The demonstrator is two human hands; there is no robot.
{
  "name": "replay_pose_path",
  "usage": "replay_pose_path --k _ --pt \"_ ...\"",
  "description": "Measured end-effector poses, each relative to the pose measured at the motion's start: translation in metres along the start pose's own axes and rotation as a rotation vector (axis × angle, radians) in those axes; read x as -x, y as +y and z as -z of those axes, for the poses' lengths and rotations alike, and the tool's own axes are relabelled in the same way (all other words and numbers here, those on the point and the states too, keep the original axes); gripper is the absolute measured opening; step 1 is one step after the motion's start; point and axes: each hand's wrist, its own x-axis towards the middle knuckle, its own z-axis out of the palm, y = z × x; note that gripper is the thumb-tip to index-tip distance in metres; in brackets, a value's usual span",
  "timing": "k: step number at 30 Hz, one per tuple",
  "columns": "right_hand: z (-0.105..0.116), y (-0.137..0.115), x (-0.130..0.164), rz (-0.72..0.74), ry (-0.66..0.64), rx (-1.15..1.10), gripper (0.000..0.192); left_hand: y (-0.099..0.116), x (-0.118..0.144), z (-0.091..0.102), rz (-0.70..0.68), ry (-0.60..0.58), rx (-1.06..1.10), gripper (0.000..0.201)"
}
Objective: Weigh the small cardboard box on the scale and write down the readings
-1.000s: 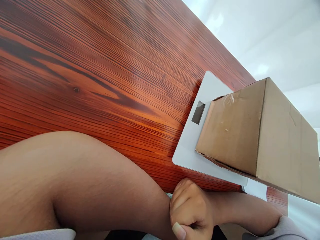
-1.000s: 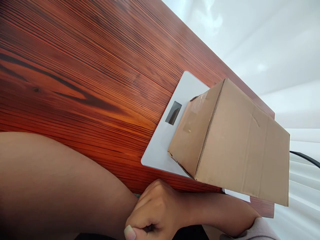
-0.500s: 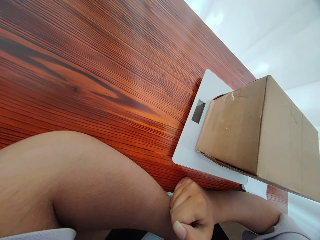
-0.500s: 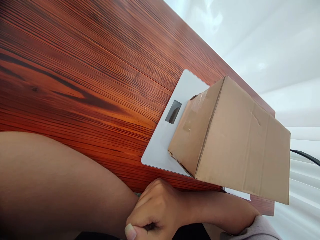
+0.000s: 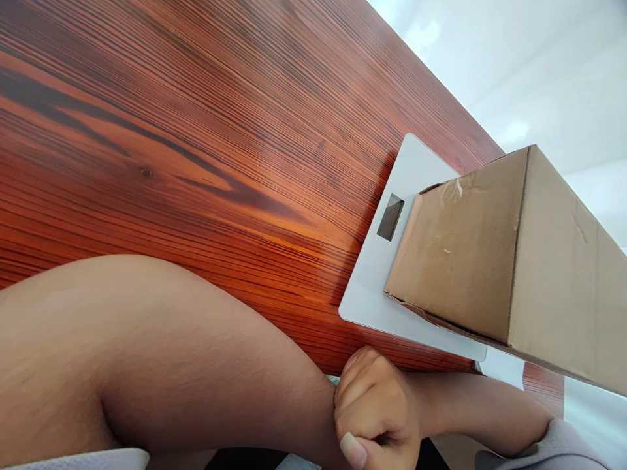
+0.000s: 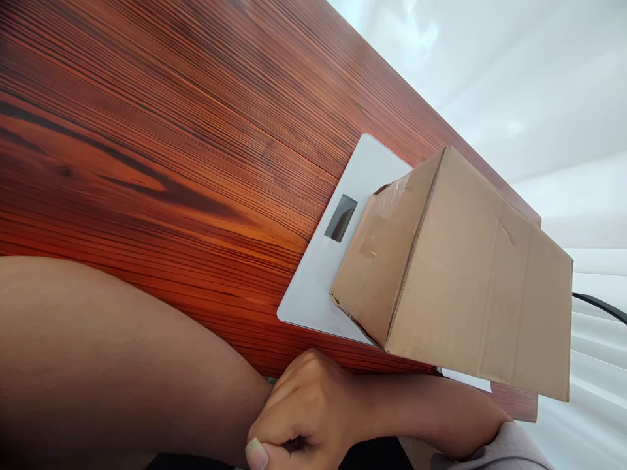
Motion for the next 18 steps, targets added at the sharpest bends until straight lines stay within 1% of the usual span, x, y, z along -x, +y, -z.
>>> replay_pose_path --k 3,7,8,11,13,15,18 --pt "-0.003 0.002 0.001 0.008 -0.013 -0.017 0.043 -0.001 0.000 -0.002 -0.018 0.008 0.003 0.061" --pt "-0.009 0.005 0.006 0.038 0.104 -0.014 0.044 0.000 -0.003 -0.002 -0.026 0.005 0.013 0.063" --pt "-0.010 0.005 0.006 0.022 0.086 -0.007 0.045 0.000 -0.003 -0.002 -0.029 0.002 0.018 0.063" --pt "-0.010 0.006 0.006 -0.060 -0.094 0.038 0.048 0.002 -0.006 0.000 -0.031 -0.008 0.036 0.062" --pt "-0.010 0.007 0.006 -0.077 -0.154 0.057 0.049 0.003 -0.008 0.002 -0.028 -0.020 0.051 0.063" --pt "-0.011 0.009 0.008 -0.058 -0.136 0.054 0.050 0.003 -0.009 0.002 -0.025 -0.033 0.068 0.063" --pt "-0.012 0.010 0.011 0.012 -0.009 0.018 0.052 0.004 -0.012 0.001 -0.030 -0.050 0.101 0.061"
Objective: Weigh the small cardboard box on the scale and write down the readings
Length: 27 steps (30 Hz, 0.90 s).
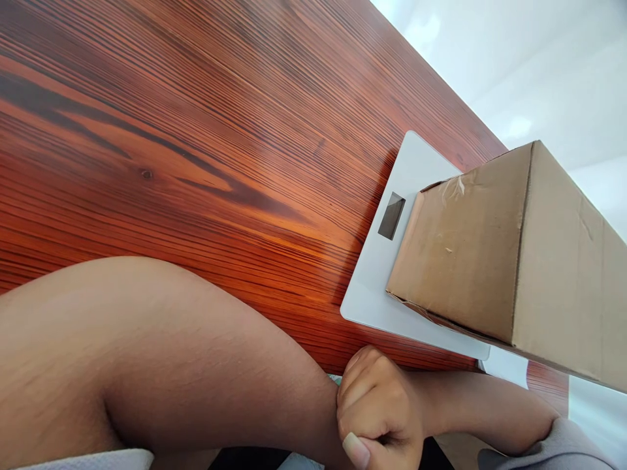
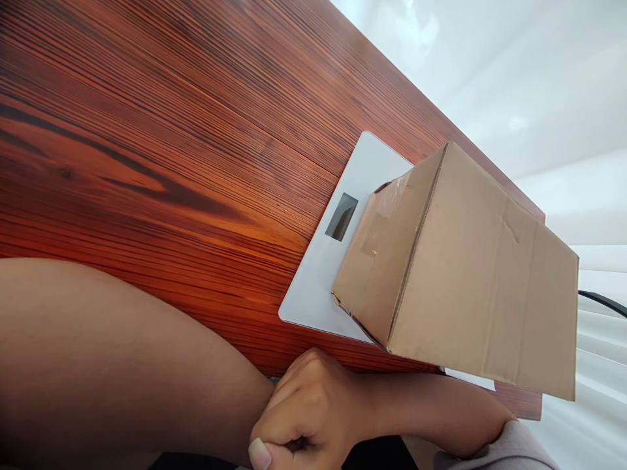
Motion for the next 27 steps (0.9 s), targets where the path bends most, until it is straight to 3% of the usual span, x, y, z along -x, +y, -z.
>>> replay_pose_path --k 2,5,12,16,20,25,27 --pt "-0.001 -0.001 0.001 0.008 0.046 0.000 0.051 0.001 -0.003 0.000 -0.013 -0.010 0.026 0.060" --pt "-0.002 -0.001 0.002 -0.041 -0.016 0.013 0.047 0.006 -0.008 0.003 -0.043 -0.016 0.070 0.057" --pt "-0.008 0.003 0.007 -0.038 -0.047 0.040 0.053 0.016 -0.012 0.017 -0.099 -0.029 0.152 0.021" --pt "-0.009 0.003 0.009 -0.049 -0.062 0.072 0.050 0.016 -0.010 0.018 -0.099 -0.044 0.188 0.019" --pt "-0.010 0.005 0.011 0.012 0.052 0.012 0.043 0.016 -0.010 0.018 -0.087 -0.056 0.217 0.019" --pt "-0.007 0.005 0.009 0.019 0.050 -0.030 0.045 0.015 -0.012 0.018 -0.072 -0.065 0.256 0.018" --pt "-0.004 0.002 0.006 0.030 0.105 -0.060 0.045 0.016 -0.013 0.018 -0.067 -0.070 0.277 0.019"
